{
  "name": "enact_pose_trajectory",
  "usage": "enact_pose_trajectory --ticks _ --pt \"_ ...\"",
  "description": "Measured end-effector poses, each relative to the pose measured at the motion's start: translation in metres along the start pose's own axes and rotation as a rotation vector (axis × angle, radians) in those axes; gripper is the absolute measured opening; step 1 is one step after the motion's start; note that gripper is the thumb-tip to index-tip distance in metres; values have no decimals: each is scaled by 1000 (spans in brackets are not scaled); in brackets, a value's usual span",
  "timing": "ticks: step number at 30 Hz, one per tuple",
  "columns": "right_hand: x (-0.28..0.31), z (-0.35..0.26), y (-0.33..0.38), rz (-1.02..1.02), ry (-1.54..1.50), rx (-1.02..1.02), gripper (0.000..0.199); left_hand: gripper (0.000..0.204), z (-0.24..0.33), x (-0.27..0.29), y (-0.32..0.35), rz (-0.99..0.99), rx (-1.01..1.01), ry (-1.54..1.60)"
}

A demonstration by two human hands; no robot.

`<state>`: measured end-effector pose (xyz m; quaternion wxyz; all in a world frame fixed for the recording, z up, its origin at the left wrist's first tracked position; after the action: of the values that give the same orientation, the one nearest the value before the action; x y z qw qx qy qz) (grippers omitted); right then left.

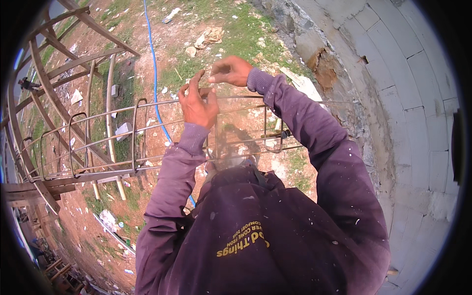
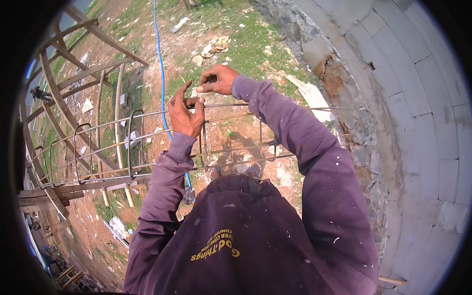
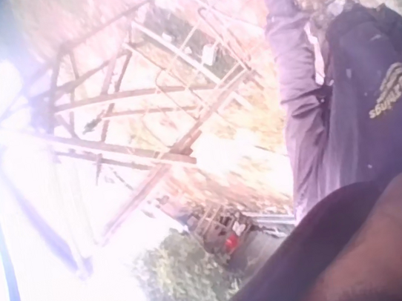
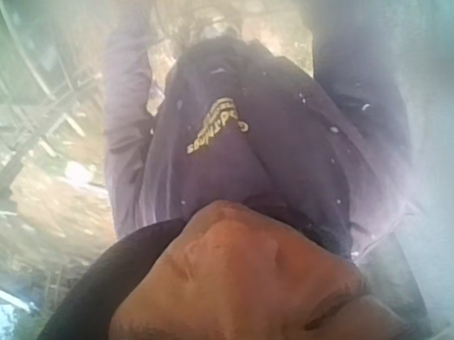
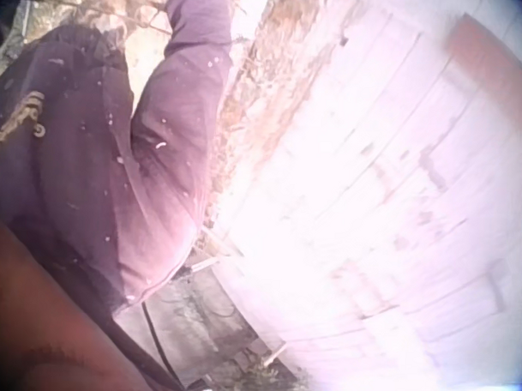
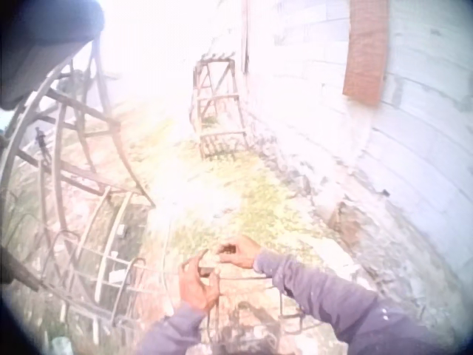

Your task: The person assembles a cylindrical rebar cage by tying intersecting vertical and horizontal steel bars with wire. They use pliers to twist and secure the wire at multiple junctions, then reposition the cage and continue tying additional intersections.

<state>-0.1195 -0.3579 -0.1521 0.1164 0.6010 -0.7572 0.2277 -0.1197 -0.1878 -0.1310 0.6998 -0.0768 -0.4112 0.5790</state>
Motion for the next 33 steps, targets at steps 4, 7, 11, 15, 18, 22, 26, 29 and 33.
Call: enact_pose_trajectory --ticks 4,7,11,15,18,22,26,29,33 --pt "5 -21 29 142 422 426 21 58 1 0 -2 -17 37 32" --pt "4 -25 36 142 444 477 18 58 5 0 -4 -11 -21 52" --pt "1 -27 37 147 484 363 16 55 4 -1 -4 -5 18 27" --pt "-3 -26 48 52 544 131 21 50 -1 -2 -2 0 73 39" --pt "-3 -25 53 19 304 -27 25 42 -4 -3 -1 -25 47 50" --pt "-5 -20 47 -112 9 -305 28 30 -6 -1 -1 -55 -32 23" --pt "-7 -20 32 -126 -80 -532 31 29 -3 3 -2 -72 -112 35" --pt "-11 -24 21 -102 -138 -677 31 35 0 4 -4 -83 -144 18" --pt "12 -36 30 -141 -163 -578 42 39 1 2 -7 -63 -90 12"
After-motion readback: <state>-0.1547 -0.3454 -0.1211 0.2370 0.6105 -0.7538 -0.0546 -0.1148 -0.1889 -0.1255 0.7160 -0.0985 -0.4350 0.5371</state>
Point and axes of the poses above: each hand's wrist, its own y-axis away from the middle knuckle, its own x-axis out of the back of the hand, z = x × y, the point moved 5 cm from there along -y, towards the middle knuckle, and after that the axes turned 13 degrees about z, right-handed, at the moved point
